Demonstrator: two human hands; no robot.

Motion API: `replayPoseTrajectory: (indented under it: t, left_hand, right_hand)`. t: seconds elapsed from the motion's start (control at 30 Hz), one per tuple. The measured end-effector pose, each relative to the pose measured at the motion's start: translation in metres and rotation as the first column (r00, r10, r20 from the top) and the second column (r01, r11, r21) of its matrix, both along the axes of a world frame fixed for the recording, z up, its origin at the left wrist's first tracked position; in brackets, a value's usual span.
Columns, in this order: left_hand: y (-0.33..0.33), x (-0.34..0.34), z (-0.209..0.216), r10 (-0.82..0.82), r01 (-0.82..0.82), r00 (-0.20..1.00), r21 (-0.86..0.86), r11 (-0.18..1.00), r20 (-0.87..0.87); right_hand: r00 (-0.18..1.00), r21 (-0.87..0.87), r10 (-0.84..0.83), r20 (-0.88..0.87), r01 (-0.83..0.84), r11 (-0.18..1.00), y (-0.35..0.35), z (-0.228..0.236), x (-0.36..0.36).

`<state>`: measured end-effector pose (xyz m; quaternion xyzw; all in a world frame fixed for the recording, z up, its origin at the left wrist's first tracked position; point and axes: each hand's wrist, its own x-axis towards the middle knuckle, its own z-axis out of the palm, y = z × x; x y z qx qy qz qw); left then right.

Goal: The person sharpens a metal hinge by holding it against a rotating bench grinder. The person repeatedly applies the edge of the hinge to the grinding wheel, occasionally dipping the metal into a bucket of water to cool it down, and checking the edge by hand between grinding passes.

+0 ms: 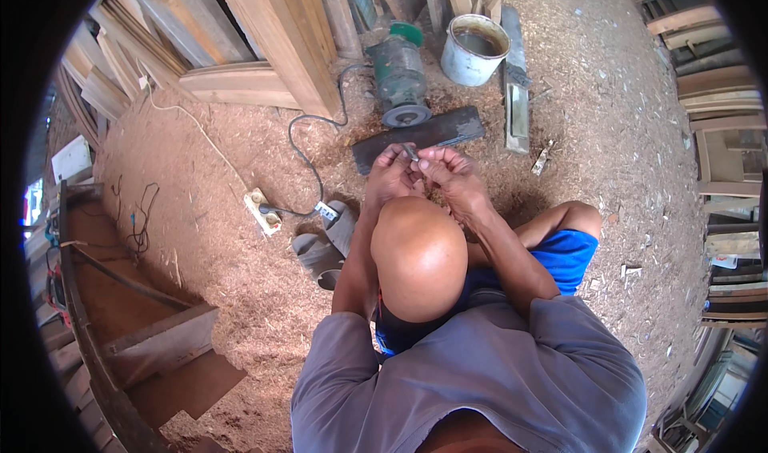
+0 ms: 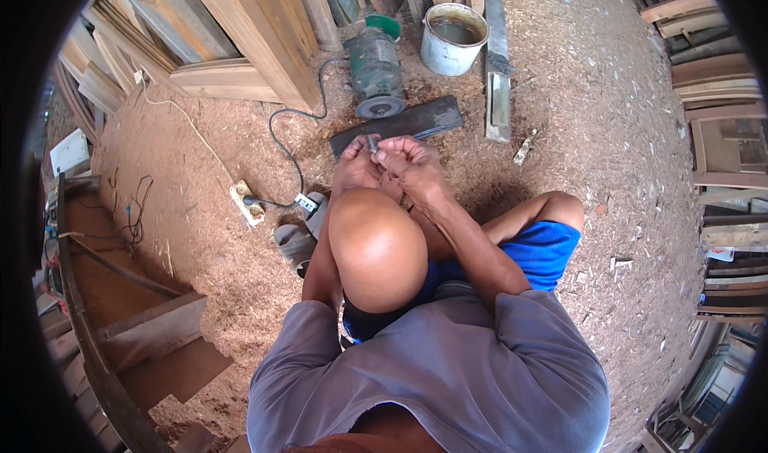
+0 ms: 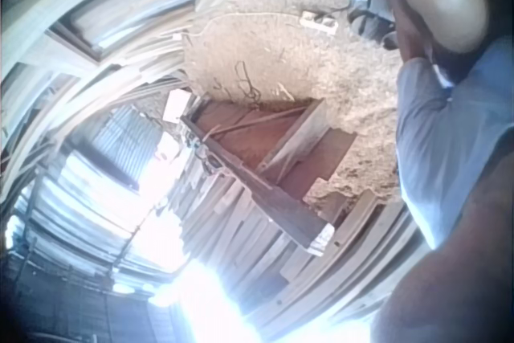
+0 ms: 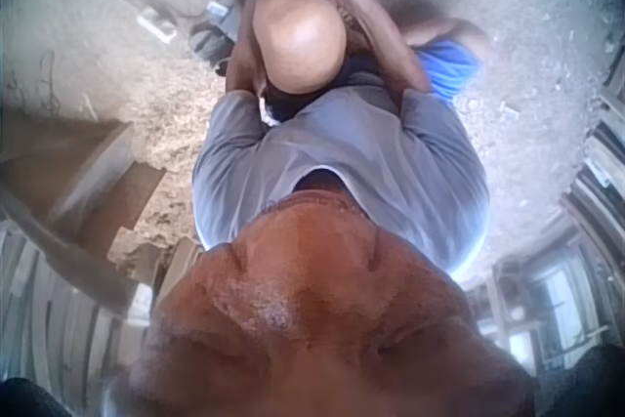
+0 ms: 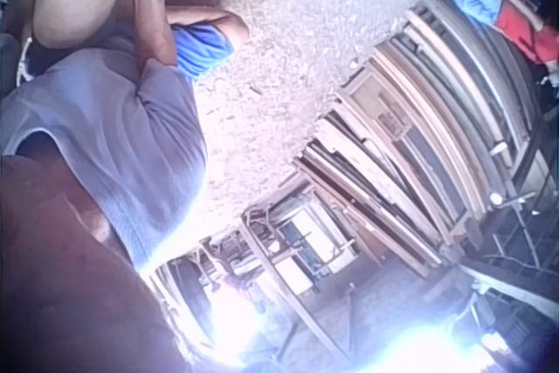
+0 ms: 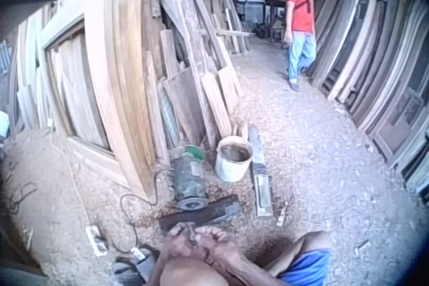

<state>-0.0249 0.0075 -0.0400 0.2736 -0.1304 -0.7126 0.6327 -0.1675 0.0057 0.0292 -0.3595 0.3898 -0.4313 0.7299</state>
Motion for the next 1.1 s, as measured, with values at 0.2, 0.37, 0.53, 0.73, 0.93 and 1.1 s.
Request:
replayPoseTrajectory:
  t: [0.2, 0.37, 0.53, 0.73, 0.93, 1.1]
  left_hand:
    - [0.003, 0.000, 0.003, 0.009, -0.009, 1.000, 0.019, 1.000, -0.019]
    - [0.002, 0.000, 0.003, 0.025, -0.025, 0.999, 0.004, 1.000, -0.026]
    - [0.003, 0.004, -0.002, 0.008, -0.008, 1.000, 0.012, 1.000, -0.018]
    - [0.000, 0.016, -0.030, 0.052, -0.065, 0.991, 0.110, 0.992, 0.121]
    - [-0.007, 0.033, -0.078, 0.022, -0.091, 0.950, 0.208, 0.974, 0.311]
    - [-0.024, 0.045, -0.111, -0.037, -0.122, 0.858, 0.273, 0.954, 0.513]
  right_hand:
    - [0.999, 0.059, -0.036, -0.011, 0.037, 0.998, 0.001, 0.009, 0.003]
    - [0.999, 0.018, -0.031, -0.011, 0.031, 0.999, 0.003, 0.004, 0.004]
    - [0.999, 0.010, -0.032, -0.021, 0.032, 0.999, 0.002, -0.001, 0.005]
    - [0.956, -0.079, -0.146, -0.255, 0.130, 0.988, -0.020, -0.051, -0.003]
    - [0.923, -0.040, -0.071, -0.379, 0.061, 0.997, -0.046, -0.116, 0.005]
    - [0.885, -0.005, -0.064, -0.461, 0.069, 0.998, -0.066, -0.169, 0.016]
